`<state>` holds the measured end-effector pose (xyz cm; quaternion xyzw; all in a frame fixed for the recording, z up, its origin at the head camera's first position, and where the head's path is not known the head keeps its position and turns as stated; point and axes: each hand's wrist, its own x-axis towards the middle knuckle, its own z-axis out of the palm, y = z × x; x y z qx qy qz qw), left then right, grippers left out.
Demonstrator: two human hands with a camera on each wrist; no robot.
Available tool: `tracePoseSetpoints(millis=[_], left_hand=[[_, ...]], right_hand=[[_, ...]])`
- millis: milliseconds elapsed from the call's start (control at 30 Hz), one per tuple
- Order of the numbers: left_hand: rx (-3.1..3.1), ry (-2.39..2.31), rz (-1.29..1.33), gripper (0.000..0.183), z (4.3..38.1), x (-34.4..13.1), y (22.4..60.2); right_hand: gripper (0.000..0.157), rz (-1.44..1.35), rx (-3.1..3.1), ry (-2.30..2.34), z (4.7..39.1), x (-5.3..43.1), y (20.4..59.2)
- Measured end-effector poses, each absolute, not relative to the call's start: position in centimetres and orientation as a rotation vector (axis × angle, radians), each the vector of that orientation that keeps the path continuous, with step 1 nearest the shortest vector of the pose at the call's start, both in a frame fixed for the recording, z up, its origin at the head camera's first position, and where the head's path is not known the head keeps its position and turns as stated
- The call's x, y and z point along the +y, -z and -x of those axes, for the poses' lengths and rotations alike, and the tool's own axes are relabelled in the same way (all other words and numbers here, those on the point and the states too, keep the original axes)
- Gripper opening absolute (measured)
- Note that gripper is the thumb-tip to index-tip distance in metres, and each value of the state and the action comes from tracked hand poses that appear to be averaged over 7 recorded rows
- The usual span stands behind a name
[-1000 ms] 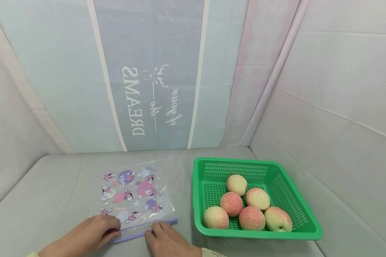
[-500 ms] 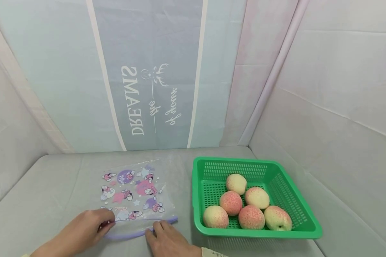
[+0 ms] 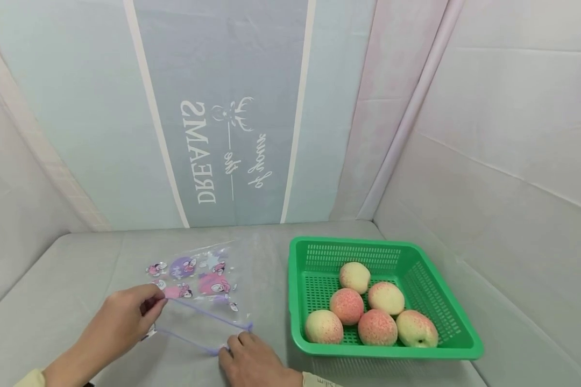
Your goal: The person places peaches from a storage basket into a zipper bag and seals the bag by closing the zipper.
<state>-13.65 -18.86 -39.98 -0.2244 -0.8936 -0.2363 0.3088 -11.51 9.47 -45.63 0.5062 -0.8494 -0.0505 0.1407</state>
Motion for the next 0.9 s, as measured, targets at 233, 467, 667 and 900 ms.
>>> tracePoseSetpoints(millis=[233, 467, 667, 900], left_hand=[[-2.448, 0.629, 0.497, 0.034, 13.6, -19.0, 39.3], [-2.451, 0.672, 0.486, 0.031, 13.8, -19.0, 39.0], [-2.432, 0.656, 0.475, 0.029, 13.9, -18.9, 38.9], [-2.374, 0.635, 0.467, 0.027, 13.9, -18.6, 38.7]], right_hand=[[0.046, -1.46, -2.426, 0.151, 11.7, 9.4, 45.6], [0.043, -1.47, -2.407, 0.204, 11.8, 9.4, 45.5], [0.041, -1.49, -2.409, 0.188, 11.9, 9.5, 45.4], [0.036, -1.52, -2.416, 0.181, 12.1, 9.6, 45.1]])
